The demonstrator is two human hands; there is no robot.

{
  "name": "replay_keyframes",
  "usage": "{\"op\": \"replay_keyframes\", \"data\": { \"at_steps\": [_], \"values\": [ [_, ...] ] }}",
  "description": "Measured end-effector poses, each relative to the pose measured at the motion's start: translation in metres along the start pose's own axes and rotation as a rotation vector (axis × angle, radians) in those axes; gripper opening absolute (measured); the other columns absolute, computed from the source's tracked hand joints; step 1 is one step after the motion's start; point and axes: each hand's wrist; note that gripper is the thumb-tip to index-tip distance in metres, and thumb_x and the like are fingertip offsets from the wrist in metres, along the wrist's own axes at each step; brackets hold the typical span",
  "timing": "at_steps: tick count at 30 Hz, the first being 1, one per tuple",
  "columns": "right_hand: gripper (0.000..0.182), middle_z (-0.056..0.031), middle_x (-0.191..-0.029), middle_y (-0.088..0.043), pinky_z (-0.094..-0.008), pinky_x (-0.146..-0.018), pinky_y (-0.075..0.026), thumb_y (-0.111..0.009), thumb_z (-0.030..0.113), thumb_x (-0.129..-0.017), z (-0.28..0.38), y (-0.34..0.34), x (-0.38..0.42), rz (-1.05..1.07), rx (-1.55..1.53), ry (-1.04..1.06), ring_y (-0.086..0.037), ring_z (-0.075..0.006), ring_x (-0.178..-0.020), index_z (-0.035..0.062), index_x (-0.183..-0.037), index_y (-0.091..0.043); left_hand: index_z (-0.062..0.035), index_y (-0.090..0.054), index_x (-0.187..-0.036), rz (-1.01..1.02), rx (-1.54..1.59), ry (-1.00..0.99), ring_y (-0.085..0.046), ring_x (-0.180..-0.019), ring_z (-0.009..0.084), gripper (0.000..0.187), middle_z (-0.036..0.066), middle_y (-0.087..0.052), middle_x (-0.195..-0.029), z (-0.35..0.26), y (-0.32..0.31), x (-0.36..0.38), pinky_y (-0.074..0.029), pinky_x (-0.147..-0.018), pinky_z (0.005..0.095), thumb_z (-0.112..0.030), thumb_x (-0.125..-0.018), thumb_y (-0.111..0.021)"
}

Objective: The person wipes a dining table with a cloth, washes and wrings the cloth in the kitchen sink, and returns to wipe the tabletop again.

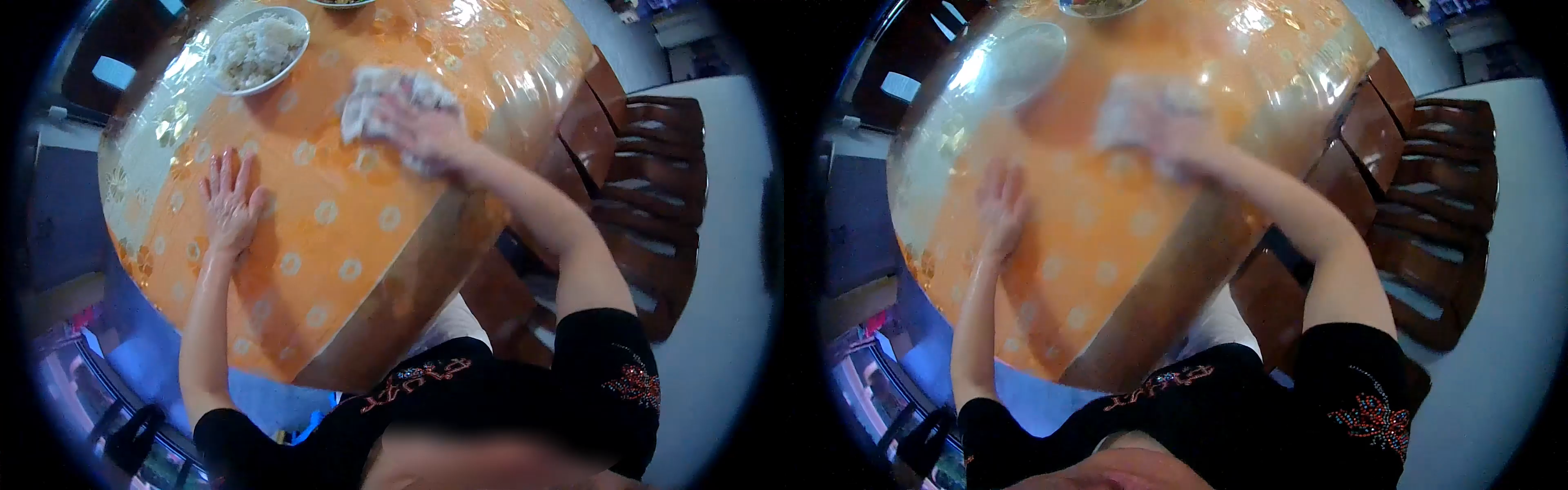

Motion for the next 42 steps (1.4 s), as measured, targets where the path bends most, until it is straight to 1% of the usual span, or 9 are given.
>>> {"op": "replay_keyframes", "data": {
  "at_steps": [6,7,8,13,20,30,34,37,42],
  "values": [
    [0.048,-0.0157,-0.128,-0.045,-0.0371,-0.085,-0.044,-0.049,0.017,-0.081,-0.25,-0.009,-0.065,-0.055,0.135,-0.057,-0.045,-0.0313,-0.115,0.0014,-0.126,-0.04,-0.0134,-0.037,-0.134,0.106,-0.003,0.02,-0.015,-0.134,0.0323,0.055,0.011,-0.021,-0.145,-0.007,0.019,-0.006,-0.011,-0.107,0.0475,-0.044,-0.088,-0.039],
    [0.058,-0.022,-0.139,-0.026,-0.049,-0.106,-0.017,-0.048,0.017,-0.077,-0.307,-0.035,-0.067,-0.183,0.015,-0.093,-0.023,-0.0399,-0.129,0.005,-0.131,-0.035,-0.0125,-0.036,-0.134,0.107,0.022,0.01,-0.015,-0.134,0.0332,0.056,0.012,-0.021,-0.145,-0.005,0.018,-0.005,-0.011,-0.107,0.0479,-0.044,-0.089,-0.037],
    [0.053,-0.0213,-0.136,-0.031,-0.0491,-0.106,-0.019,-0.046,0.019,-0.079,-0.359,-0.05,-0.07,-0.06,0.227,-0.112,-0.027,-0.0401,-0.126,0.0058,-0.13,-0.037,-0.0123,-0.035,-0.135,0.108,-0.006,0.004,-0.015,-0.134,0.0338,0.056,0.012,-0.02,-0.145,-0.003,0.013,-0.003,-0.011,-0.107,0.048,-0.045,-0.089,-0.035],
    [0.049,-0.0185,-0.124,-0.044,-0.044,-0.093,-0.031,-0.046,0.02,-0.082,-0.395,-0.08,-0.061,-0.072,0.043,-0.364,-0.04,-0.0339,-0.114,0.0011,-0.126,-0.04,-0.0117,-0.031,-0.136,0.138,-0.019,0.023,-0.015,-0.133,0.0357,0.058,0.016,-0.02,-0.144,-0.011,0.018,-0.013,-0.013,-0.107,0.0495,-0.048,-0.091,-0.028],
    [0.057,-0.0115,-0.14,-0.031,-0.0396,-0.102,-0.03,-0.045,0.028,-0.083,-0.147,0.045,0.112,0.297,-0.398,-0.029,-0.035,-0.0263,-0.126,0.0173,-0.137,-0.03,-0.0115,-0.024,-0.139,0.247,-0.114,0.018,-0.015,-0.133,0.0373,0.059,0.018,-0.016,-0.145,-0.013,0.028,-0.016,-0.014,-0.107,0.0475,-0.047,-0.092,-0.022],
    [0.054,-0.0174,-0.141,-0.028,-0.0406,-0.102,-0.029,-0.041,0.029,-0.088,-0.522,-0.035,0.208,-0.059,0.216,-0.625,-0.029,-0.0343,-0.128,0.0061,-0.136,-0.029,-0.011,-0.02,-0.14,0.258,-0.099,0.04,-0.013,-0.133,0.0382,0.058,0.019,-0.014,-0.145,-0.022,0.024,-0.015,-0.015,-0.107,0.0466,-0.046,-0.093,-0.02],
    [0.043,-0.0253,-0.118,-0.049,-0.0479,-0.087,-0.042,-0.042,0.021,-0.086,-0.468,-0.05,0.178,-0.083,0.561,-0.535,-0.05,-0.0383,-0.105,-0.0063,-0.119,-0.042,-0.0099,-0.021,-0.14,0.225,-0.086,0.02,-0.013,-0.133,0.038,0.055,0.018,-0.014,-0.145,-0.019,0.024,-0.015,-0.016,-0.108,0.0458,-0.041,-0.094,-0.022],
    [0.053,-0.0322,-0.109,-0.049,-0.0507,-0.08,-0.044,-0.049,0.014,-0.074,-0.248,0.01,0.115,0.098,-0.131,-0.721,-0.053,-0.0427,-0.098,-0.0082,-0.121,-0.039,-0.0084,-0.023,-0.139,0.255,-0.184,0.036,-0.014,-0.133,0.0374,0.053,0.017,-0.015,-0.145,-0.027,0.03,-0.016,-0.017,-0.108,0.0449,-0.035,-0.093,-0.028],
    [0.051,-0.0087,-0.144,-0.022,-0.0417,-0.1,-0.035,-0.046,0.025,-0.086,-0.163,0.017,0.112,0.328,-0.667,0.108,-0.04,-0.0375,-0.12,0.0092,-0.133,-0.034,-0.0067,-0.028,-0.136,0.388,-0.194,0.164,-0.018,-0.132,0.0361,0.053,0.014,-0.017,-0.145,-0.04,0.05,-0.028,-0.018,-0.108,0.0444,-0.024,-0.087,-0.039]
  ]
}}
Point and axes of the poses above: each hand's wrist, its own x-axis away from the middle knuckle, its own y-axis out of the back of the hand, z = x × y
